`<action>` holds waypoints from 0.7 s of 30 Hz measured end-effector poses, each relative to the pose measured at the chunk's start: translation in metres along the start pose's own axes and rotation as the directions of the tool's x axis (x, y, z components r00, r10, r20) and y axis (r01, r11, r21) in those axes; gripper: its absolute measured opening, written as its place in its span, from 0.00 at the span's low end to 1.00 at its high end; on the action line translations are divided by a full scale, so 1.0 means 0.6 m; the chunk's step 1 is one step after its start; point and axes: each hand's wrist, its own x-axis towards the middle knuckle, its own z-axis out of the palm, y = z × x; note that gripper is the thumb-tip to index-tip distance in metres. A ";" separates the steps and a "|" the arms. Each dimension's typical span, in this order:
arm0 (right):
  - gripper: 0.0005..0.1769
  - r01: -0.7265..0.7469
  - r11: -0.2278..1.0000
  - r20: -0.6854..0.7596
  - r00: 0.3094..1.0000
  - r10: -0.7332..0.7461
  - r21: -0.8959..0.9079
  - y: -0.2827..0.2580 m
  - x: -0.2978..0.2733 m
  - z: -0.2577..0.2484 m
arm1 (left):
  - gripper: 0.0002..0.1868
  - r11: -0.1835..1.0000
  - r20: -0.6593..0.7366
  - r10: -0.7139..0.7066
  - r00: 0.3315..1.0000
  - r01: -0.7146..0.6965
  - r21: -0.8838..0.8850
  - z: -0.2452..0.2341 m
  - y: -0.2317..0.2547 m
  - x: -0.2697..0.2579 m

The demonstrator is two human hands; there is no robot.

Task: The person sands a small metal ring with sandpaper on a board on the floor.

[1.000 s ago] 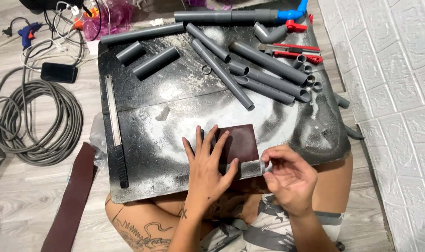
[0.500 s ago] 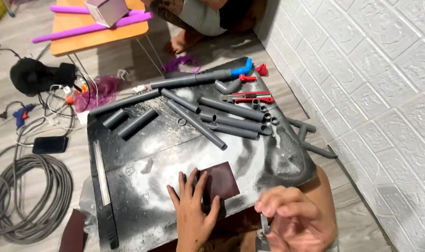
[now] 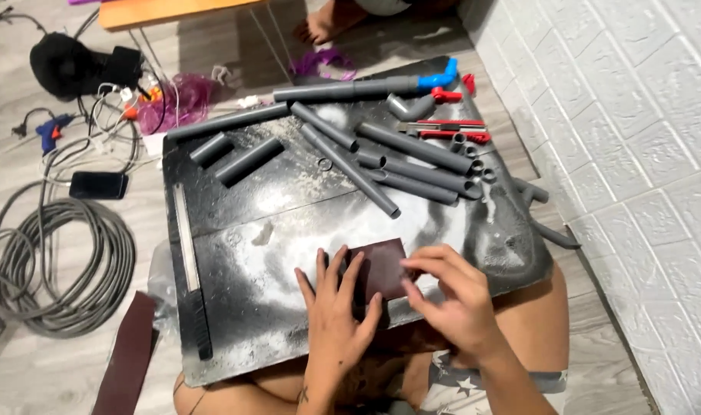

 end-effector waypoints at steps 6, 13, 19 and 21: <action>0.14 0.175 0.972 0.240 0.961 -0.134 -0.156 0.045 0.018 0.026 | 0.37 0.994 -0.002 0.054 0.999 -0.053 0.094 0.004 -0.003 -0.001; 0.17 0.131 0.988 0.358 0.929 -0.092 -0.086 0.067 0.011 0.013 | 0.33 0.976 0.032 0.073 0.997 -0.078 0.204 0.011 -0.004 -0.001; 0.12 0.251 0.926 0.317 0.935 -0.158 -0.280 0.080 0.005 0.012 | 0.35 0.961 0.051 0.075 0.996 -0.086 0.262 0.018 -0.004 -0.001; 0.12 0.364 0.849 0.398 0.895 -0.203 -0.384 0.095 -0.002 0.021 | 0.35 0.965 0.036 0.080 0.996 -0.086 0.246 0.015 -0.001 -0.002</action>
